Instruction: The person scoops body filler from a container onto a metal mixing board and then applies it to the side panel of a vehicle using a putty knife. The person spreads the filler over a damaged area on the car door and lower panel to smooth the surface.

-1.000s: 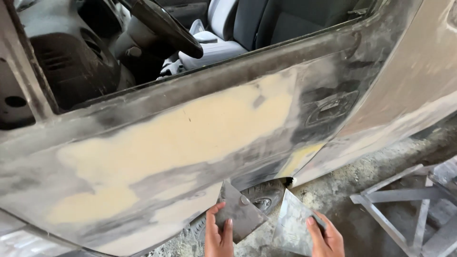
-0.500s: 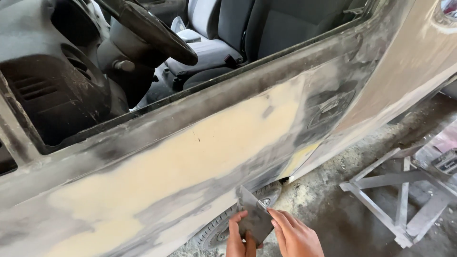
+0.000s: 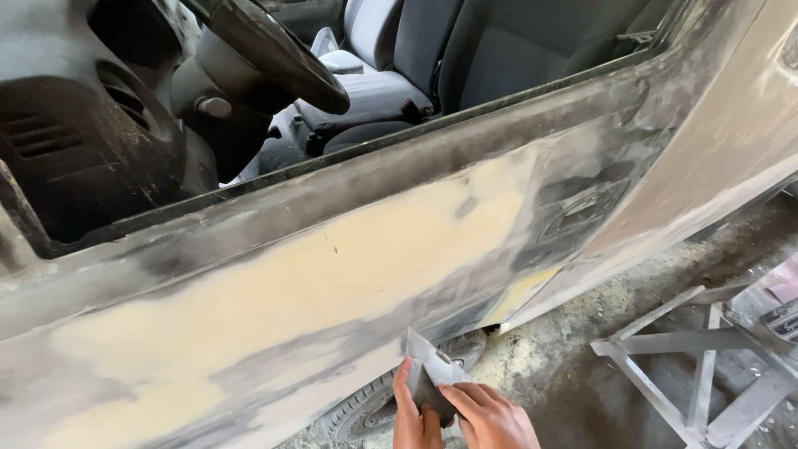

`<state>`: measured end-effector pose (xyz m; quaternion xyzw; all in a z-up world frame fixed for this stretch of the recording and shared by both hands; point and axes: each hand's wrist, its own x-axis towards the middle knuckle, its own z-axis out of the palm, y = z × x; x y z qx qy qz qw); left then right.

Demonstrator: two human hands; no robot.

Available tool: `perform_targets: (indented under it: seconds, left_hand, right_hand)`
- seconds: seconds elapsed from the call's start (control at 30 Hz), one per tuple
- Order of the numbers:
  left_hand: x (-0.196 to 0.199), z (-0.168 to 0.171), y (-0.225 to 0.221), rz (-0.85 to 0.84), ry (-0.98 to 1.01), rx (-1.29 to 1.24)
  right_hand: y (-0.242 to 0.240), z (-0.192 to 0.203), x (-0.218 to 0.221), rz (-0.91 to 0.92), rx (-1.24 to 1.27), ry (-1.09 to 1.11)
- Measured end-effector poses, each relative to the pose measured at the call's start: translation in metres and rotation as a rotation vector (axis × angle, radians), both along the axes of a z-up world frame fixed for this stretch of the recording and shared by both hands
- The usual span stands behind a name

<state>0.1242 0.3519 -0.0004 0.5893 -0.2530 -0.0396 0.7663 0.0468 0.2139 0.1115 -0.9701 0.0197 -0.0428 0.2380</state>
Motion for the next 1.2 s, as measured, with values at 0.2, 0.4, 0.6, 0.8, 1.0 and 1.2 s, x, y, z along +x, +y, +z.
perform_targets:
  seconds: [0.2,0.4,0.6,0.8,1.0,1.2]
  left_hand:
    - [0.001,0.033,-0.003,-0.054,0.399,0.087]
    - [0.018,0.058,0.002,-0.096,0.497,-0.033]
    - [0.031,0.063,0.007,-0.033,0.533,-0.125]
    - [0.082,-0.157,-0.011,0.106,-0.065,-0.284]
    - [0.092,-0.194,-0.016,0.264,-0.137,-0.304]
    - [0.083,-0.190,-0.012,0.303,-0.133,-0.271]
  right_hand:
    - [-0.037,0.040,0.010,-0.243,0.531,0.111]
    - [-0.080,0.065,0.018,-0.506,0.746,0.055]
    - [-0.146,0.063,0.043,-0.567,0.734,-0.460]
    - [-0.133,0.170,0.089,-0.095,-0.127,-1.037]
    - [-0.157,0.196,0.122,0.048,-0.573,-1.090]
    - [-0.170,0.193,0.140,0.076,-0.606,-1.169]
